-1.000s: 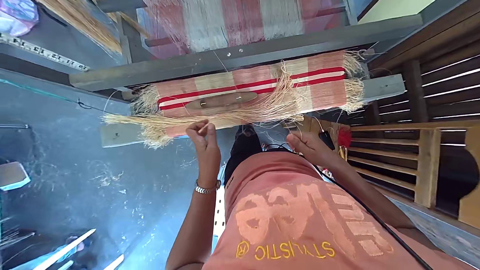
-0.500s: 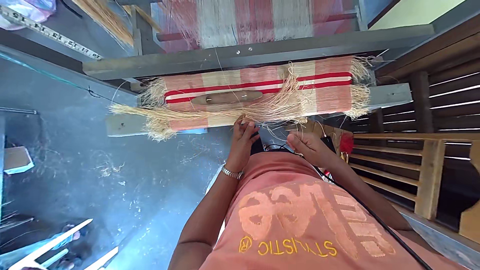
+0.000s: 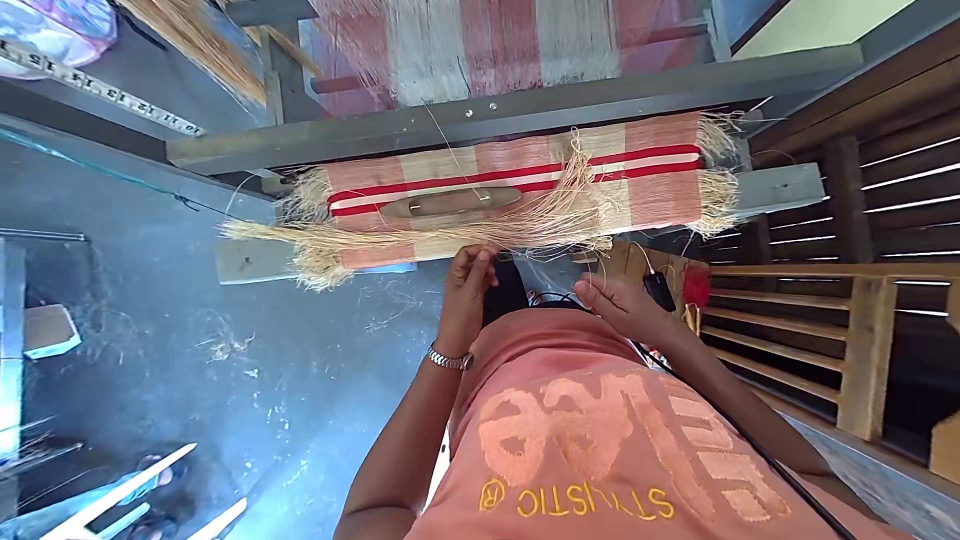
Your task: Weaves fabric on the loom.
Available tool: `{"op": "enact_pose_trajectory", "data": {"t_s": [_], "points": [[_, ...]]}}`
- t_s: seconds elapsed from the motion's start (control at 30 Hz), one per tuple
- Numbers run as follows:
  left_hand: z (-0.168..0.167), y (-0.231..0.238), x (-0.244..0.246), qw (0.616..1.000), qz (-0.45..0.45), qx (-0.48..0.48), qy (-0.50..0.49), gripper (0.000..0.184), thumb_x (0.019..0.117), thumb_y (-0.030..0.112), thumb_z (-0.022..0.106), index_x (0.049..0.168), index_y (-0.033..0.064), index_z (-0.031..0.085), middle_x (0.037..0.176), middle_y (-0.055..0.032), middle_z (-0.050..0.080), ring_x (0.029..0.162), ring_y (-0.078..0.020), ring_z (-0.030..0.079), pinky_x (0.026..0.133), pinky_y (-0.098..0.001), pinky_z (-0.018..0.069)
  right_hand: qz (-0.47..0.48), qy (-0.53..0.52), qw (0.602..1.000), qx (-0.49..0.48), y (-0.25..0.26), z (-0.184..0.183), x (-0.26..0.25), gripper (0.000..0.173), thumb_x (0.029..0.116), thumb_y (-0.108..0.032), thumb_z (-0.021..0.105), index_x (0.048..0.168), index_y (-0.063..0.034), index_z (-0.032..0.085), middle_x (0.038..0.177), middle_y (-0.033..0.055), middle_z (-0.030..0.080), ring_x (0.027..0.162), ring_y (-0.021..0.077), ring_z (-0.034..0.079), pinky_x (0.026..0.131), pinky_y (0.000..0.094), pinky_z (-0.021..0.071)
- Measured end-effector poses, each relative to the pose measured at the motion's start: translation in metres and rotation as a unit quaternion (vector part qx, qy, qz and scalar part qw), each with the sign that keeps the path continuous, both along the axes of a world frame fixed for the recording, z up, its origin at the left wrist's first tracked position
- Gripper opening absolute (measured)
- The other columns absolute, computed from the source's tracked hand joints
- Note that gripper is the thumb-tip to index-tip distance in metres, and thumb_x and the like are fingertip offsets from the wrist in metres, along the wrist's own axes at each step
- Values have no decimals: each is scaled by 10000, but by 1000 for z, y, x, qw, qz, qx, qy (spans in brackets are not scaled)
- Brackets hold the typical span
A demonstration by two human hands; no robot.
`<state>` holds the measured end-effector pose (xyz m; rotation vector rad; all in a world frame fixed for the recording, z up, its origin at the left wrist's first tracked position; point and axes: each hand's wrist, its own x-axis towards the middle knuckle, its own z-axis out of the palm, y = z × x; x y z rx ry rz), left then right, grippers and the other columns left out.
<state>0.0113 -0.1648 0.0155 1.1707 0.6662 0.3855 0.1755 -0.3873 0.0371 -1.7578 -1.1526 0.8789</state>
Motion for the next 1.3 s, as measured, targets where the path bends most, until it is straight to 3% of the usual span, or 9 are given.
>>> {"op": "enact_pose_trajectory", "data": {"t_s": [0.1, 0.27, 0.47, 0.6, 0.7, 0.87, 1.03, 1.17, 1.3], "points": [[-8, 39, -43, 988, 50, 139, 43, 262, 1088, 274, 480, 1263, 106, 579, 1165, -3, 670, 974, -138, 688, 858, -369, 596, 11, -71, 997, -34, -6, 1, 7, 465, 1118, -361, 382, 915, -24, 629, 746, 71, 551, 720, 167, 561, 689, 357, 484], [11, 120, -153, 909, 231, 327, 115, 242, 1088, 232, 476, 1228, 52, 558, 948, 53, 640, 812, -51, 636, 793, -302, 568, 59, -134, 986, -83, -14, -14, 16, 516, 1102, -404, 393, 981, -15, 709, 1029, 143, 681, 1097, 341, 608, 970, 588, 437], [57, 142, -250, 833, 552, 43, -19, 266, 1122, 169, 242, 1112, 95, 497, 964, -34, 692, 922, -149, 712, 903, -356, 588, 98, -161, 955, -229, -17, -84, 40, 520, 1110, -363, 374, 1121, 34, 710, 1251, 235, 652, 1284, 442, 539, 1104, 629, 384], [69, 146, -292, 798, 596, 48, -78, 376, 1121, 197, 216, 906, 124, 516, 650, 47, 519, 508, -29, 487, 515, -154, 449, 105, -148, 914, -363, -25, -151, 52, 522, 1125, -324, 337, 1217, 65, 672, 1313, 282, 628, 1326, 453, 531, 1125, 609, 384], [86, 147, -308, 736, 651, 180, 58, 242, 1111, 134, 279, 978, 113, 481, 692, 41, 468, 514, -42, 450, 508, -181, 435, 127, -128, 849, -496, -35, -185, 56, 538, 1116, -360, 361, 1238, 72, 659, 1345, 305, 608, 1335, 484, 524, 1076, 678, 409], [101, 148, -295, 718, 539, 364, 247, 343, 1087, 116, 371, 1350, -99, 417, 1083, -65, 557, 825, -31, 538, 790, -218, 483, 124, -110, 814, -557, -5, -135, 58, 890, 903, -478, 766, 1577, -43, 381, 1553, 449, 262, 1371, 658, 354, 1046, 805, 327], [72, 133, -159, 840, 312, 408, 177, 338, 1063, 174, 501, 1303, -63, 502, 1144, -64, 610, 923, -31, 583, 803, -242, 508, 185, -111, 904, -368, 80, -22, 64, 502, 1039, -433, 589, 1220, 22, 700, 1207, 274, 682, 1198, 455, 619, 1053, 680, 424], [27, 124, -68, 869, 104, 452, 173, 268, 1061, 137, 516, 1199, -48, 652, 1176, -194, 673, 916, -209, 666, 833, -387, 562, 157, -118, 957, -213, 142, 12, 50, 398, 1062, -360, 571, 1025, 14, 701, 833, 159, 704, 743, 294, 705, 754, 525, 592], [-7, 135, -6, 851, 19, 493, 182, 220, 1030, 128, 556, 1125, 41, 735, 1131, -167, 697, 961, -267, 681, 856, -453, 566, 135, -184, 959, -166, 185, 11, 38, 358, 1048, -353, 577, 1068, -25, 719, 896, 149, 704, 858, 323, 694, 813, 581, 557]]}}
